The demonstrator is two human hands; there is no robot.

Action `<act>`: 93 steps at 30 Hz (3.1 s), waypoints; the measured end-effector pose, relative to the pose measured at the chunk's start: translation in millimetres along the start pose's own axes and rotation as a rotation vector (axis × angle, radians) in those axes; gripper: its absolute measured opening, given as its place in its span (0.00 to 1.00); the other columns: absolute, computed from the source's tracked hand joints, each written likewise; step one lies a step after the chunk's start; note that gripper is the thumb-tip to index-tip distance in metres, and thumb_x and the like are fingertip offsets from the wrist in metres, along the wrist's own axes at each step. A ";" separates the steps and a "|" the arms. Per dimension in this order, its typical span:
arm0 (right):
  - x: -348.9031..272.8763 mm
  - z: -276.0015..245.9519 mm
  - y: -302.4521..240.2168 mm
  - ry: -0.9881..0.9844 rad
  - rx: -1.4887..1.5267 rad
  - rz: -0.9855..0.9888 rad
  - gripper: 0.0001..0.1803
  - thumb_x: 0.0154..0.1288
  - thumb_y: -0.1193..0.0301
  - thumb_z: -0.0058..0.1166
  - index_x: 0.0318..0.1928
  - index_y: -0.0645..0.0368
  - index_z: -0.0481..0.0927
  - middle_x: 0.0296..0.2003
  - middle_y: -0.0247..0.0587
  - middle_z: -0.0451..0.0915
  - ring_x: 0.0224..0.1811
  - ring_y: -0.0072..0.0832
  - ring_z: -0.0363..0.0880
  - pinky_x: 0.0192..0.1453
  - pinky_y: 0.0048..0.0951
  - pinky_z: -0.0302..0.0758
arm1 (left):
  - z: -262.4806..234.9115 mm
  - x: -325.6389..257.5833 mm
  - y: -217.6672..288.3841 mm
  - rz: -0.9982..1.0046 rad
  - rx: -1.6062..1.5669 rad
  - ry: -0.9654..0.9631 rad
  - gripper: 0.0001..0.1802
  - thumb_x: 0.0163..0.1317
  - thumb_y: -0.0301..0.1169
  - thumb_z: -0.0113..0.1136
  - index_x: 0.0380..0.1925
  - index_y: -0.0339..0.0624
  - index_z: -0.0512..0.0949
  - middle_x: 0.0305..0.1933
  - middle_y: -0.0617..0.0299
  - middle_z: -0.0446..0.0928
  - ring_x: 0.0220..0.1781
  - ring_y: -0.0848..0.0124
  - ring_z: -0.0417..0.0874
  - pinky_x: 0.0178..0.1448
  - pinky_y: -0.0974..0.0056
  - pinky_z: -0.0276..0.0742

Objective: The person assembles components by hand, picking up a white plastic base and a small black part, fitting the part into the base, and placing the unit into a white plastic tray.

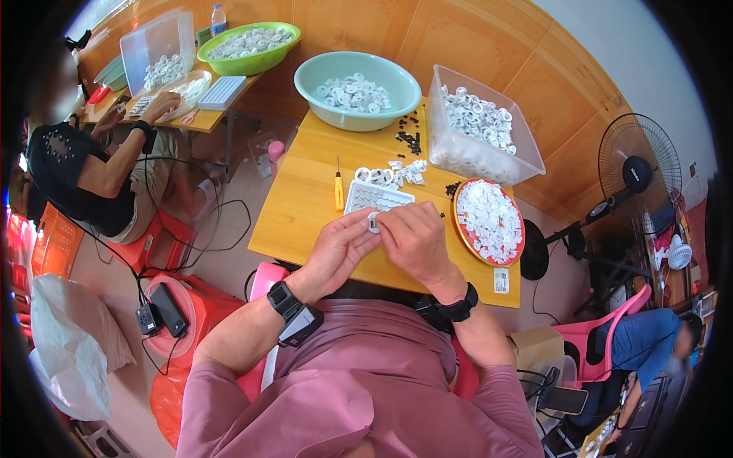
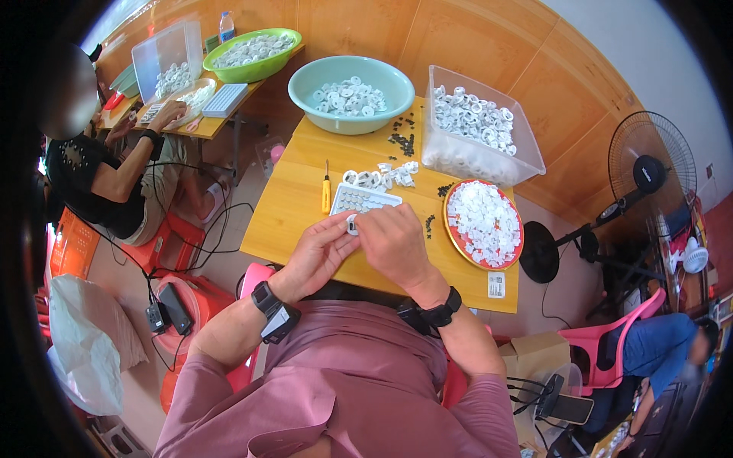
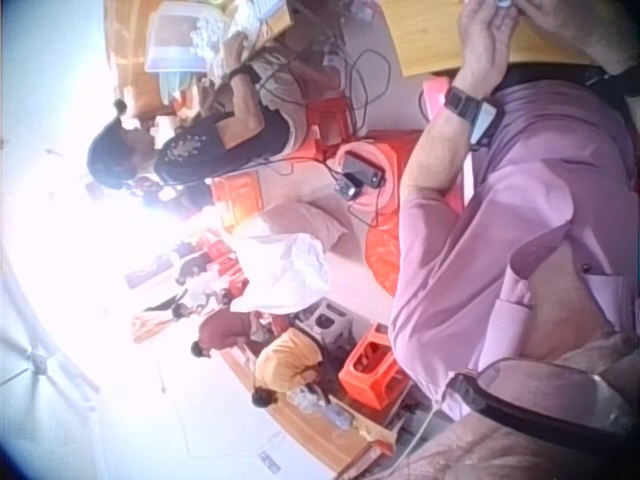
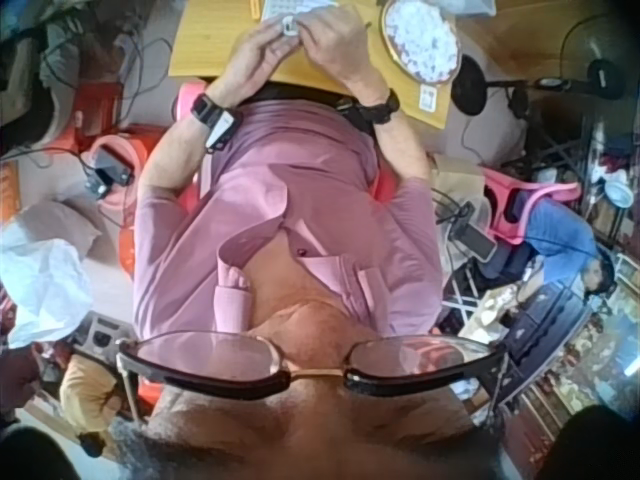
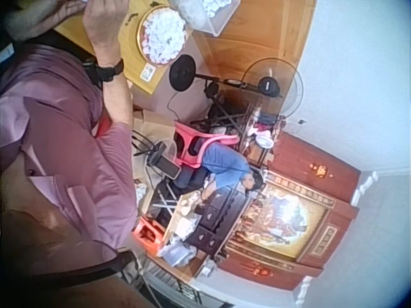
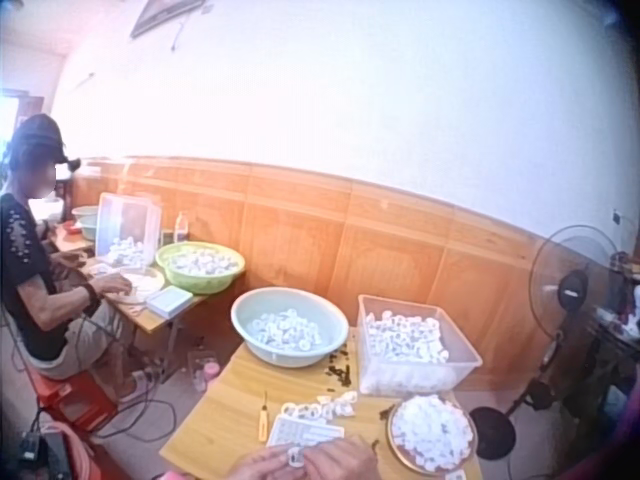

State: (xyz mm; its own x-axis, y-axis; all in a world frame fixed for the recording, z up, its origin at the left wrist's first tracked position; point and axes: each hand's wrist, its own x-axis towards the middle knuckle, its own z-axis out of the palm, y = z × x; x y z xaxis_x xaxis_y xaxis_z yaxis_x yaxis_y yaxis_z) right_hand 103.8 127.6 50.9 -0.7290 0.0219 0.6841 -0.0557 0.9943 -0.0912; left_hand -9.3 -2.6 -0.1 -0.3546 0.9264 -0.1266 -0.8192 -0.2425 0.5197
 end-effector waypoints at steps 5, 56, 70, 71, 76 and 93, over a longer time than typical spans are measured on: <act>-0.3 2.2 -1.5 0.005 -0.011 0.002 0.06 0.53 0.78 0.64 0.32 0.56 0.82 0.27 0.35 0.81 0.30 0.35 0.79 0.37 0.35 0.68 | 0.2 -0.5 0.0 0.008 0.016 0.004 0.17 0.75 0.27 0.51 0.60 0.32 0.73 0.57 0.55 0.79 0.59 0.69 0.81 0.66 0.63 0.78; -13.6 10.8 33.1 -0.299 0.259 0.581 0.07 0.60 0.70 0.59 0.35 0.60 0.86 0.34 0.50 0.84 0.37 0.48 0.82 0.44 0.43 0.77 | 4.0 -0.8 4.1 0.007 0.041 0.057 0.18 0.76 0.28 0.50 0.61 0.29 0.71 0.58 0.49 0.78 0.60 0.60 0.82 0.67 0.62 0.78; -1.9 6.1 2.9 0.101 0.062 -0.021 0.05 0.56 0.77 0.60 0.33 0.57 0.78 0.28 0.36 0.79 0.28 0.36 0.78 0.33 0.35 0.70 | 2.6 -2.2 1.4 -0.012 0.068 0.029 0.18 0.77 0.30 0.50 0.61 0.33 0.73 0.58 0.55 0.79 0.59 0.68 0.81 0.66 0.63 0.78; -2.6 7.0 3.2 0.097 0.066 -0.019 0.05 0.56 0.77 0.60 0.33 0.57 0.78 0.28 0.36 0.79 0.28 0.36 0.78 0.33 0.35 0.70 | 1.6 -2.2 1.2 -0.014 0.066 0.035 0.18 0.77 0.30 0.50 0.61 0.33 0.73 0.58 0.55 0.79 0.59 0.68 0.81 0.66 0.63 0.78; -4.8 7.6 4.2 0.025 0.092 0.026 0.06 0.55 0.77 0.60 0.34 0.55 0.79 0.27 0.35 0.78 0.28 0.37 0.78 0.33 0.35 0.71 | 1.7 -1.2 -1.3 0.037 0.152 0.024 0.18 0.77 0.30 0.48 0.61 0.31 0.72 0.59 0.55 0.78 0.59 0.69 0.81 0.66 0.62 0.78; -16.5 10.7 2.5 -0.094 0.399 0.551 0.05 0.59 0.72 0.62 0.36 0.58 0.84 0.31 0.41 0.82 0.31 0.37 0.81 0.36 0.34 0.77 | 1.8 2.5 -5.5 0.062 0.346 0.030 0.17 0.77 0.28 0.47 0.60 0.29 0.73 0.59 0.52 0.77 0.60 0.67 0.80 0.67 0.61 0.78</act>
State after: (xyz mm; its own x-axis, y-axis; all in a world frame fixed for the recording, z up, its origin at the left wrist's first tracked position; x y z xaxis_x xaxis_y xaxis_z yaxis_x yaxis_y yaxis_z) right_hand 108.4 128.6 31.6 -0.7784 0.4861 0.3972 0.1062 0.7256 -0.6799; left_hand -4.9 1.6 -1.7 -0.4162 0.9028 -0.1082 -0.5965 -0.1812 0.7819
